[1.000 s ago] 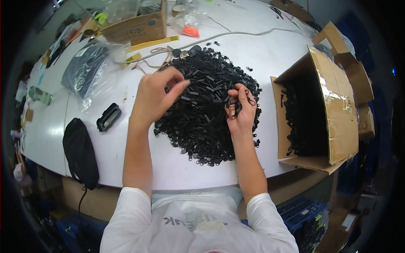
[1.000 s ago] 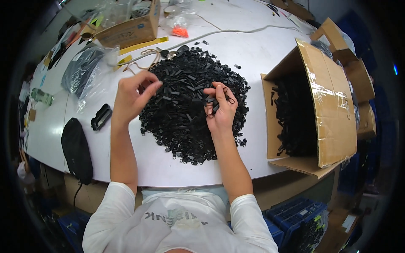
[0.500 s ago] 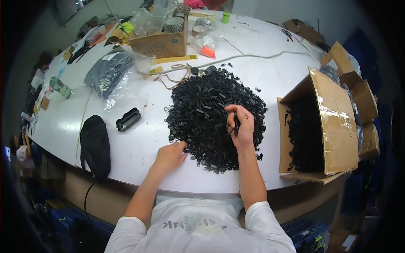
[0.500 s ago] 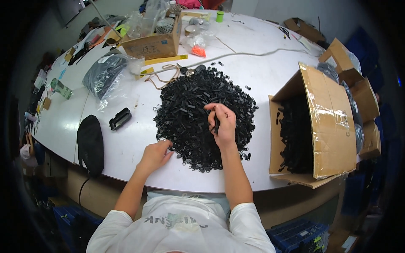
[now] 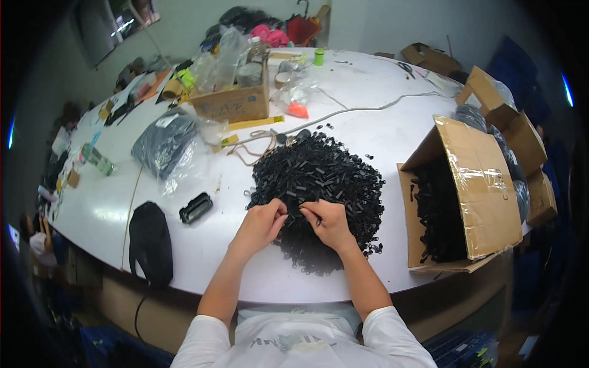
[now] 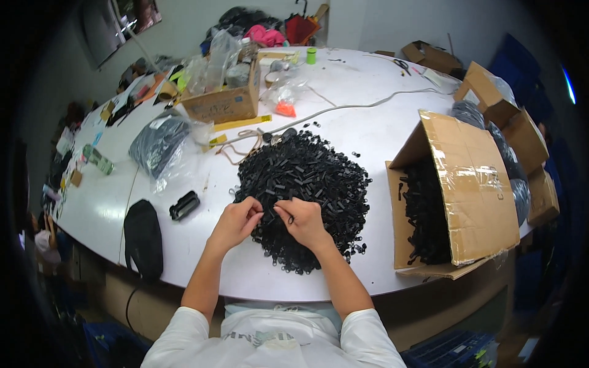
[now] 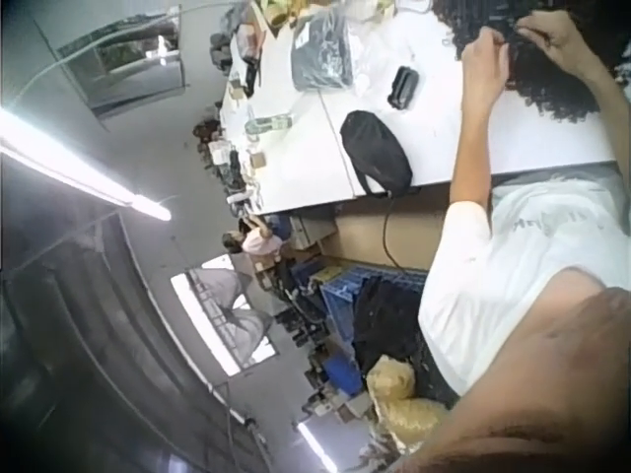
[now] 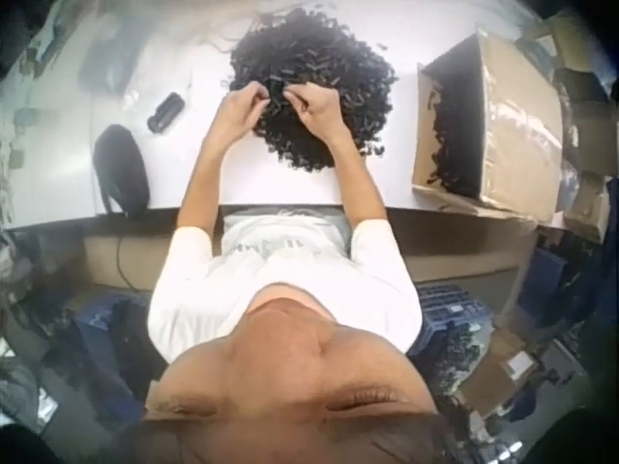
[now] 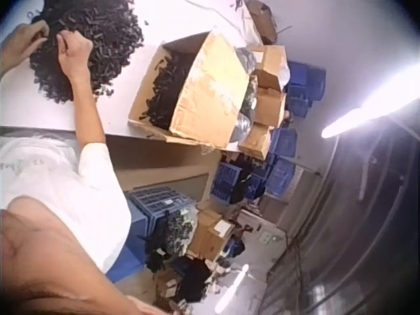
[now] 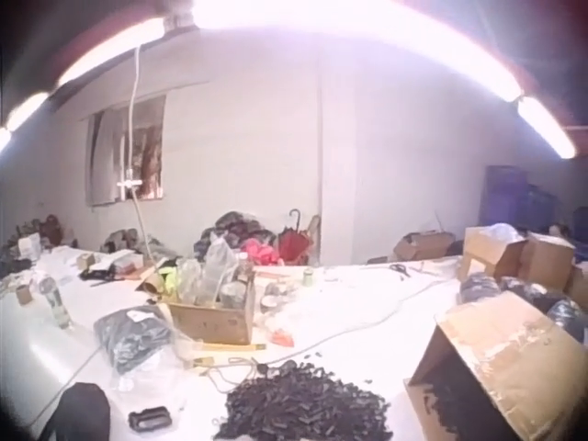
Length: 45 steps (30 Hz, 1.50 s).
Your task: Assembling small black plastic components by hand on a white worktable.
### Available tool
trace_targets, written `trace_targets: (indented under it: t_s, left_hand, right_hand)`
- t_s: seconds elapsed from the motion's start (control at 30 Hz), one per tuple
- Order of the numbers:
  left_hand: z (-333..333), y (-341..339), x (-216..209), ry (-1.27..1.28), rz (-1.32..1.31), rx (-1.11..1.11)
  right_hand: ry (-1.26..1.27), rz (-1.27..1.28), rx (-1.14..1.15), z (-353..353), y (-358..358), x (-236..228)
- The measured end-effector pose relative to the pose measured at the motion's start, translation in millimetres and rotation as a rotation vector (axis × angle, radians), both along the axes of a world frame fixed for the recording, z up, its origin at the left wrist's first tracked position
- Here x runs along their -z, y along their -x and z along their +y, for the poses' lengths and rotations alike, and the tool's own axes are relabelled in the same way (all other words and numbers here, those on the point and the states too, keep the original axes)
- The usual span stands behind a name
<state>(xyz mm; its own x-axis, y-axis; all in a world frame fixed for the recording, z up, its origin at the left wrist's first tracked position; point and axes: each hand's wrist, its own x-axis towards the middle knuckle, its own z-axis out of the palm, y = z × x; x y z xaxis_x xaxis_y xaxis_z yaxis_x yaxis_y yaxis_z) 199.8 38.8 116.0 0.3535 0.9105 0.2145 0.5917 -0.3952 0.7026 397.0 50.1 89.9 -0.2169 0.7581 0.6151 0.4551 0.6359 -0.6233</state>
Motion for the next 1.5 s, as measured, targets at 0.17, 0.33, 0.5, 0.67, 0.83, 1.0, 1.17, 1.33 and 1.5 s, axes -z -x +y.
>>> trace_targets:
  t_s: [0.17, 0.33, 0.5, 0.67, 0.83, 1.0, 1.17, 1.33, 1.5]
  left_hand:
    - [53, -23, 5, 0.048, -0.098, 0.130]
    - [68, -26, 7, 0.369, -0.186, 0.129]
    - [78, -23, 3, 0.349, -0.287, 0.147]
    - [73, -29, 2, 0.355, -0.304, 0.211]
    - [68, -40, 4, 0.363, -0.268, 0.192]
    - [64, -38, 7, 0.106, -0.063, 0.176]
    - [58, -53, 15, 0.025, -0.113, 0.107]
    - [53, -53, 0, 0.333, -0.477, 0.114]
    - [65, -34, 10, 0.607, -0.314, 0.402]
  right_hand:
    - [-0.118, -0.190, 0.142, -1, 2, 11]
    - [-0.086, -0.228, 0.241, 5, -4, 17]
    - [-0.104, -0.263, 0.220, 11, -16, 12]
    - [-0.129, -0.324, 0.270, 9, -16, 15]
    - [-0.158, -0.341, 0.328, 3, -14, 14]
    - [0.040, -0.461, 0.263, -1, -6, 6]
    - [0.087, -0.490, 0.315, -4, -7, 8]
    - [-0.061, -0.227, 0.346, 1, -1, 7]
    - [-0.092, -0.242, 0.244, 3, -3, 5]
